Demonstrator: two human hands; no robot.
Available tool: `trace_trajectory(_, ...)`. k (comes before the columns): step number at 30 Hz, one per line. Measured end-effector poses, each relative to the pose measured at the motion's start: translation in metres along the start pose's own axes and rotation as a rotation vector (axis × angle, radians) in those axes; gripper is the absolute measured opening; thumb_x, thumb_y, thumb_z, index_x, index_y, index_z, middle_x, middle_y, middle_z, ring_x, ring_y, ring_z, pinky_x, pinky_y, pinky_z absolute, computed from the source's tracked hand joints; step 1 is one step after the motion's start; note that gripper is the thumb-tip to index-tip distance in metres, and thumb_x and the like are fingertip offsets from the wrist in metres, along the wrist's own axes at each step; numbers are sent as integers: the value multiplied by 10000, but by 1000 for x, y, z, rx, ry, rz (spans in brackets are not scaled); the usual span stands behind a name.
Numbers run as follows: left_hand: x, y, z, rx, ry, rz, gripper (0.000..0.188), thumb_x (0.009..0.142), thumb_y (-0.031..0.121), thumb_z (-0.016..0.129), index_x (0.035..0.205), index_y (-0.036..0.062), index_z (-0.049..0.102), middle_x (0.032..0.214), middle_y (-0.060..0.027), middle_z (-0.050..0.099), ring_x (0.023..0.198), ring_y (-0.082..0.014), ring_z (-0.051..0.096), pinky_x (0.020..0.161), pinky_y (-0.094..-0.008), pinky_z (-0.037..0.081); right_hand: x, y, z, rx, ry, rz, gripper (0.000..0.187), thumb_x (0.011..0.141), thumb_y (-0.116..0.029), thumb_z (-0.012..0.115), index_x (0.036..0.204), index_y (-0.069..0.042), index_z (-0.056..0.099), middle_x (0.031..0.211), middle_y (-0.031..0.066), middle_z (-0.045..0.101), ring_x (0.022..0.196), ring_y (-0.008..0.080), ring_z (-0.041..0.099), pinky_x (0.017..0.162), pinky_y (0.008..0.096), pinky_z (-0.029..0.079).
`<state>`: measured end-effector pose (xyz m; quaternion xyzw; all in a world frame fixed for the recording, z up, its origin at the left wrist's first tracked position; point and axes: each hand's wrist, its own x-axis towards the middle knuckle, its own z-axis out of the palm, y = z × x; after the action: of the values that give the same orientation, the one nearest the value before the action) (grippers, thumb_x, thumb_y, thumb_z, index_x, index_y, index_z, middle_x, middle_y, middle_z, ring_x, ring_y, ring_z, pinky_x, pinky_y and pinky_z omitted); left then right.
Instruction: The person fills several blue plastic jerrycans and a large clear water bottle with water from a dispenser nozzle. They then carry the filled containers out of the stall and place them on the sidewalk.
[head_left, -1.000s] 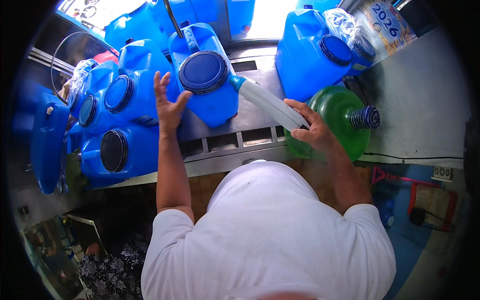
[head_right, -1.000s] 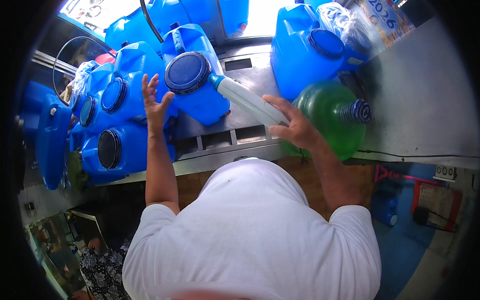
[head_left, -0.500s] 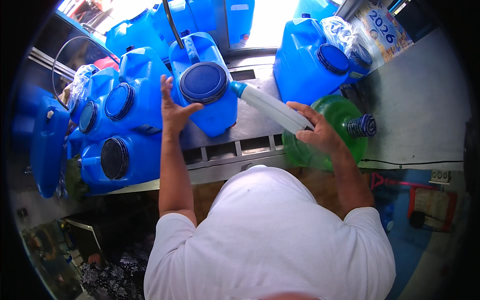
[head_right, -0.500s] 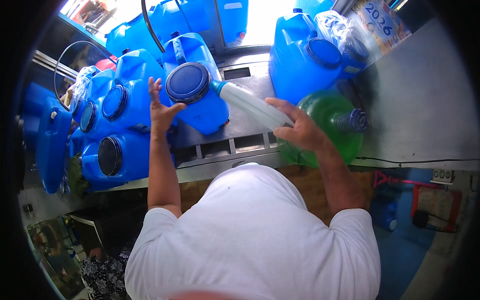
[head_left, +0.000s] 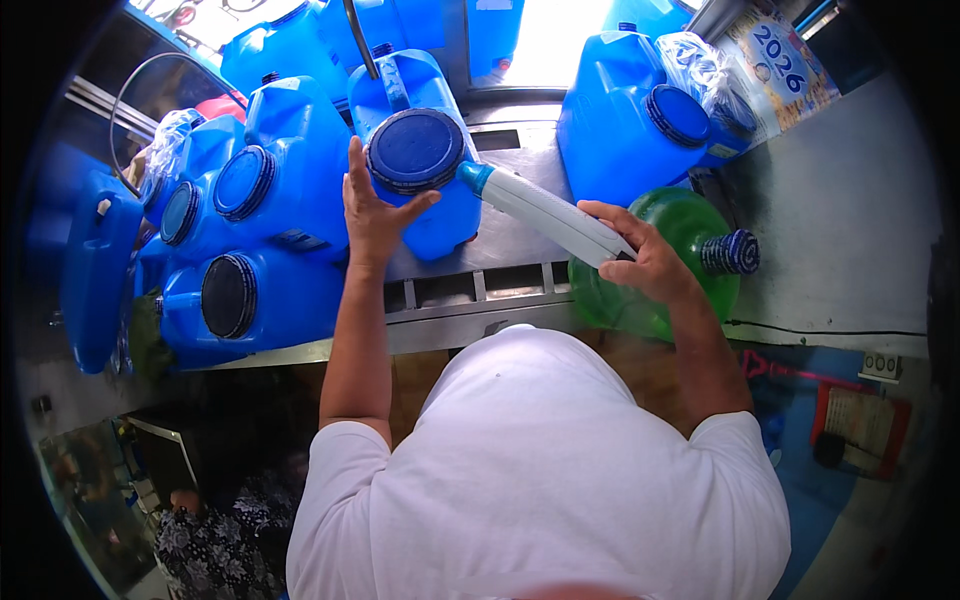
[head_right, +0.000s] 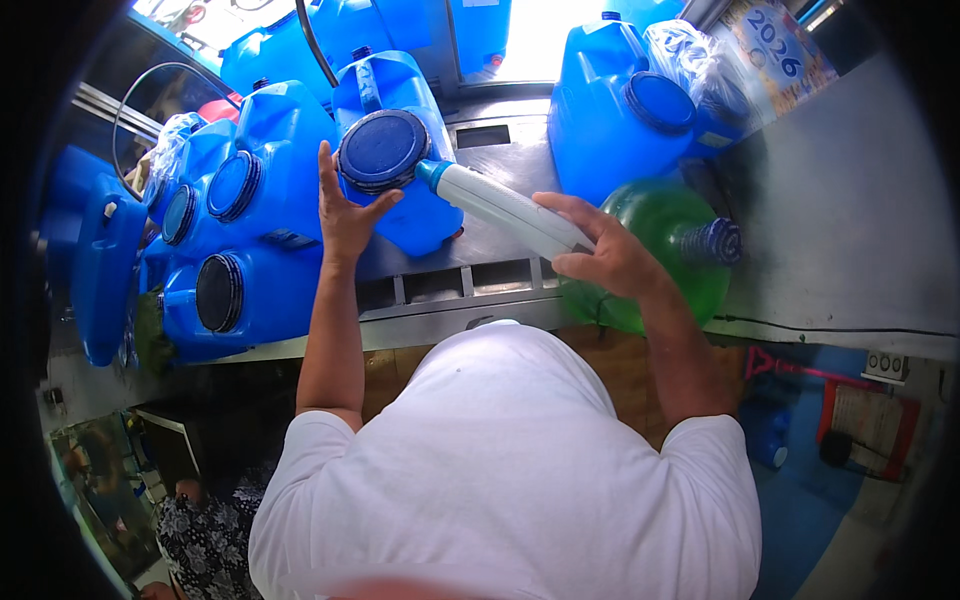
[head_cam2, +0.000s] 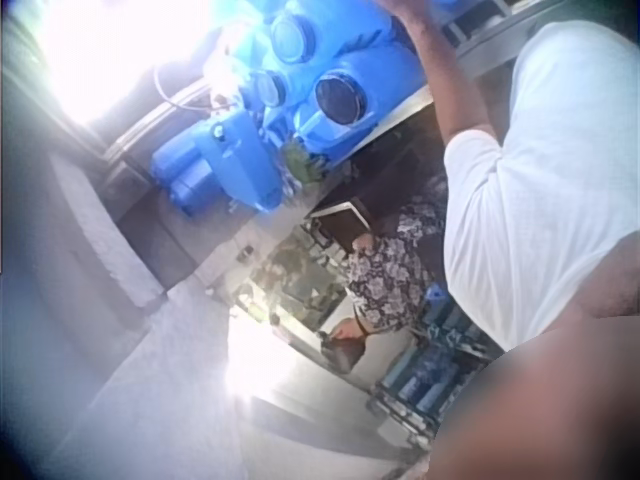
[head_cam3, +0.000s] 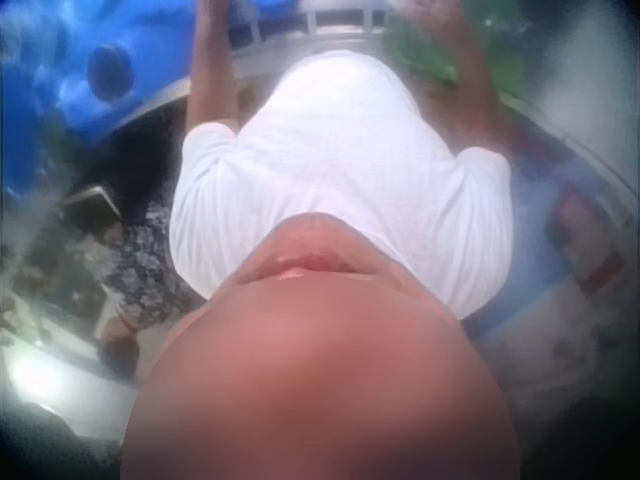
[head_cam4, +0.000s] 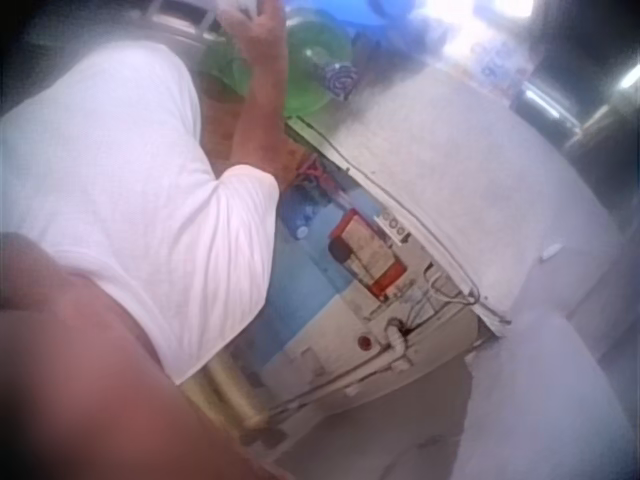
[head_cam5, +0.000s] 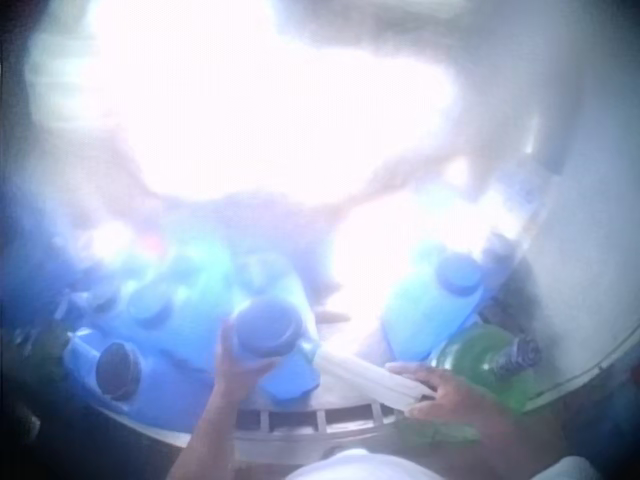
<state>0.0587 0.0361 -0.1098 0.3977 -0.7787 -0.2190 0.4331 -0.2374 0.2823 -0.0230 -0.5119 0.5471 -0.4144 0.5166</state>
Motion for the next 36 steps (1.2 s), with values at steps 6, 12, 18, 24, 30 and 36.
trace_trajectory(6, -23, 6, -9, 109, 92, 85, 1326, 570, 593, 903, 1568, 106, 177, 1419, -210, 498, 1305, -397, 475, 1106, -504, 353, 2, -11, 12, -61, -19, -37, 810, 738, -99, 687, 1504, -108, 423, 1277, 68, 579, 1096, 144, 538, 979, 303, 421)
trace_trajectory(12, -13, 0, -14, -19, 39, 183, 1284, 577, 612, 890, 1546, 87, 232, 1370, -187, 518, 1293, -378, 469, 1102, -491, 359, 7, -20, 23, -144, 2, -109, 769, 777, -58, 697, 1492, -110, 420, 1231, 71, 584, 1072, 158, 556, 941, 324, 464)
trace_trajectory(18, -41, 7, -16, 28, 36, 218, 1302, 590, 662, 854, 1541, 39, 218, 1440, -211, 453, 1346, -399, 417, 1129, -496, 337, 8, -25, 38, -212, -33, -122, 762, 786, -97, 712, 1490, -109, 420, 1298, 117, 581, 1110, 198, 576, 974, 347, 457)
trace_trajectory(24, -37, -7, -11, -70, 115, 258, 1318, 605, 781, 758, 1544, 36, 210, 1487, -220, 388, 1370, -392, 389, 1131, -501, 336, 13, -22, 61, -166, -94, -174, 760, 792, -148, 714, 1492, -121, 421, 1288, 139, 592, 1098, 222, 592, 971, 359, 465)
trace_trajectory(30, -32, -4, -6, -37, 62, 251, 1352, 594, 798, 745, 1557, 39, 175, 1504, -216, 369, 1388, -396, 360, 1134, -511, 325, -1, -23, 35, -76, 128, 29, 758, 771, -82, 664, 1492, -95, 432, 1257, 68, 577, 1112, 151, 543, 994, 305, 418)
trace_trajectory(36, -31, 5, 4, 68, 75, 270, 1356, 588, 765, 779, 1556, 35, 171, 1532, -216, 330, 1399, -407, 343, 1137, -515, 321, 2, -14, 33, -192, 39, -91, 719, 807, -107, 681, 1483, -114, 435, 1304, 119, 572, 1051, 190, 591, 912, 342, 491)
